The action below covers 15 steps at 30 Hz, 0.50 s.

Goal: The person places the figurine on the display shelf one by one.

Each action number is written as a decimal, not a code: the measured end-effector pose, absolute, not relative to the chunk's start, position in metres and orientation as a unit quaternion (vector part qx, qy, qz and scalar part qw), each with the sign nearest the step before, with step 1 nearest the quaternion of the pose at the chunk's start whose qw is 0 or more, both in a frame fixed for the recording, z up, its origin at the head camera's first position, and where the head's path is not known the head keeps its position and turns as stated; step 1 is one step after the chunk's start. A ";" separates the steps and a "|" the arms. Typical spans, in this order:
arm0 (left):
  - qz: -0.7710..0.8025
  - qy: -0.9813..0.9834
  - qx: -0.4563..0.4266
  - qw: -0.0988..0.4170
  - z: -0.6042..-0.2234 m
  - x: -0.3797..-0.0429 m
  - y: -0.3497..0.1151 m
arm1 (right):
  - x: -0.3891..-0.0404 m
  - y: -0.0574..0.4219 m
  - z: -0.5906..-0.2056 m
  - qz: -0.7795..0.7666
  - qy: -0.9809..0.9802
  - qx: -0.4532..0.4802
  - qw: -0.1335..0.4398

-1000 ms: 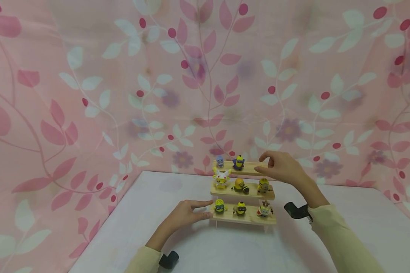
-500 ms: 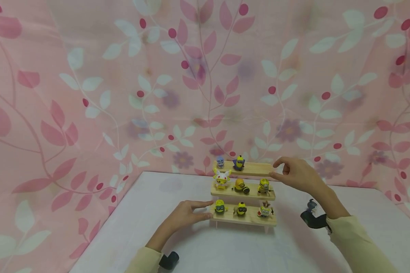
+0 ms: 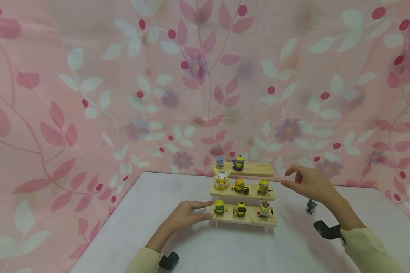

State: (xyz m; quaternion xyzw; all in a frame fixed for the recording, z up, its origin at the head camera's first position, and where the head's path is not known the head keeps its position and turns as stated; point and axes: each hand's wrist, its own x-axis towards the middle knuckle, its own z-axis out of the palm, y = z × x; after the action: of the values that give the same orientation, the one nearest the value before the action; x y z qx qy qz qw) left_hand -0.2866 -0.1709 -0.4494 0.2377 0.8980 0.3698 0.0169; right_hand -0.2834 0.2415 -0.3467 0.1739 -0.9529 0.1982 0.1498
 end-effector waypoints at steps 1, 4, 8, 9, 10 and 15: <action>0.371 0.898 0.238 0.018 -0.450 -0.287 -0.171 | -0.283 0.243 -0.349 0.198 -0.954 0.173 0.148; 0.373 0.897 0.236 0.020 -0.450 -0.287 -0.171 | -0.283 0.249 -0.355 0.198 -0.954 0.171 0.146; 0.372 0.898 0.235 0.020 -0.451 -0.286 -0.171 | -0.282 0.259 -0.363 0.194 -0.956 0.170 0.139; 0.371 0.898 0.236 0.020 -0.451 -0.286 -0.171 | -0.281 0.261 -0.365 0.193 -0.957 0.169 0.137; 0.368 0.899 0.236 0.020 -0.451 -0.286 -0.171 | -0.281 0.263 -0.367 0.192 -0.958 0.164 0.134; 0.369 0.898 0.239 0.018 -0.449 -0.287 -0.171 | -0.277 0.274 -0.379 0.195 -0.963 0.143 0.122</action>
State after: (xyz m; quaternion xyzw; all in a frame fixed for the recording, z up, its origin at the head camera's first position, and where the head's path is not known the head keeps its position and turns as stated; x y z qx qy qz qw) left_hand -0.2869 -0.1712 -0.4490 0.2391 0.8980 0.3690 0.0177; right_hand -0.2769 0.2740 -0.3785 0.1432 -0.9627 0.1949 0.1217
